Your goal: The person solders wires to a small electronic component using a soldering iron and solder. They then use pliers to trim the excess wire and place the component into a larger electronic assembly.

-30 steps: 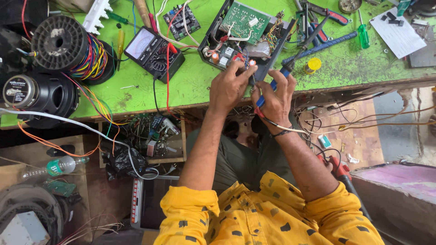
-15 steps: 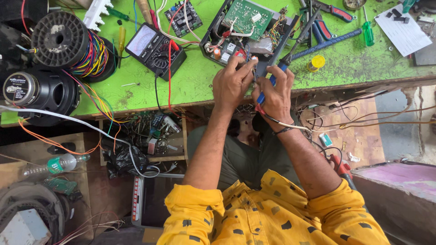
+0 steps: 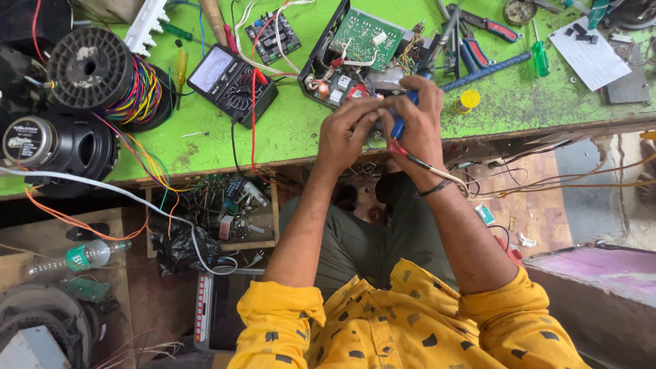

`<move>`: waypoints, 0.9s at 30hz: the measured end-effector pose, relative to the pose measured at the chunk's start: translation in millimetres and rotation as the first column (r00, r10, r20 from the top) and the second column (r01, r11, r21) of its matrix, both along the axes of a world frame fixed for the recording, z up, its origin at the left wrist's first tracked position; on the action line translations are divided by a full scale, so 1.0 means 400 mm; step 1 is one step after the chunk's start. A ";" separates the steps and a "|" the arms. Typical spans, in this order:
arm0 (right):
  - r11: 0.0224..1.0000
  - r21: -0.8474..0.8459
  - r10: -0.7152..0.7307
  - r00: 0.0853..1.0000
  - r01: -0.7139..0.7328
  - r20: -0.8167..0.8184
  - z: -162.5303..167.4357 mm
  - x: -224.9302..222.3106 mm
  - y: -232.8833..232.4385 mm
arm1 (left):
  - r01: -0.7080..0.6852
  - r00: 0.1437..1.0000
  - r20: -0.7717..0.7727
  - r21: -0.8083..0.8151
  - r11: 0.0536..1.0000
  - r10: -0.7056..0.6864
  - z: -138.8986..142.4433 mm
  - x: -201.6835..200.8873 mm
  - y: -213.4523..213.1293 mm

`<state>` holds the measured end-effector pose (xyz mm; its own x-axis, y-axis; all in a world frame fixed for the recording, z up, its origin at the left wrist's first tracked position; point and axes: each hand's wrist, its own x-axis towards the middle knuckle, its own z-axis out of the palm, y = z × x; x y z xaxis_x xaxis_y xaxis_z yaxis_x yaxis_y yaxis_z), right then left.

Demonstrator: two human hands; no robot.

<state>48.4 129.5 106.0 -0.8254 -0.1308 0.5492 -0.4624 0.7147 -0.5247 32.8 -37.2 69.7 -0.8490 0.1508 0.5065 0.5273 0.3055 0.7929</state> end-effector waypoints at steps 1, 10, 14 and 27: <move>1.000 0.004 0.024 0.999 -0.024 0.035 0.005 0.000 0.003 | 0.015 0.998 0.064 0.066 0.998 -0.019 -0.003 -0.005 0.001; 0.998 -0.019 -0.067 0.997 0.068 0.030 -0.007 0.031 0.012 | 0.053 0.991 0.115 0.115 0.992 -0.066 -0.017 -0.001 -0.010; 0.999 -0.044 0.012 1.000 -0.011 0.015 -0.010 0.033 0.015 | 0.045 0.978 0.199 0.119 0.992 -0.069 -0.017 -0.001 -0.003; 0.994 -0.106 -0.020 1.000 0.022 0.019 -0.040 0.024 0.018 | 0.082 0.963 0.237 0.194 0.978 -0.127 -0.021 -0.018 0.010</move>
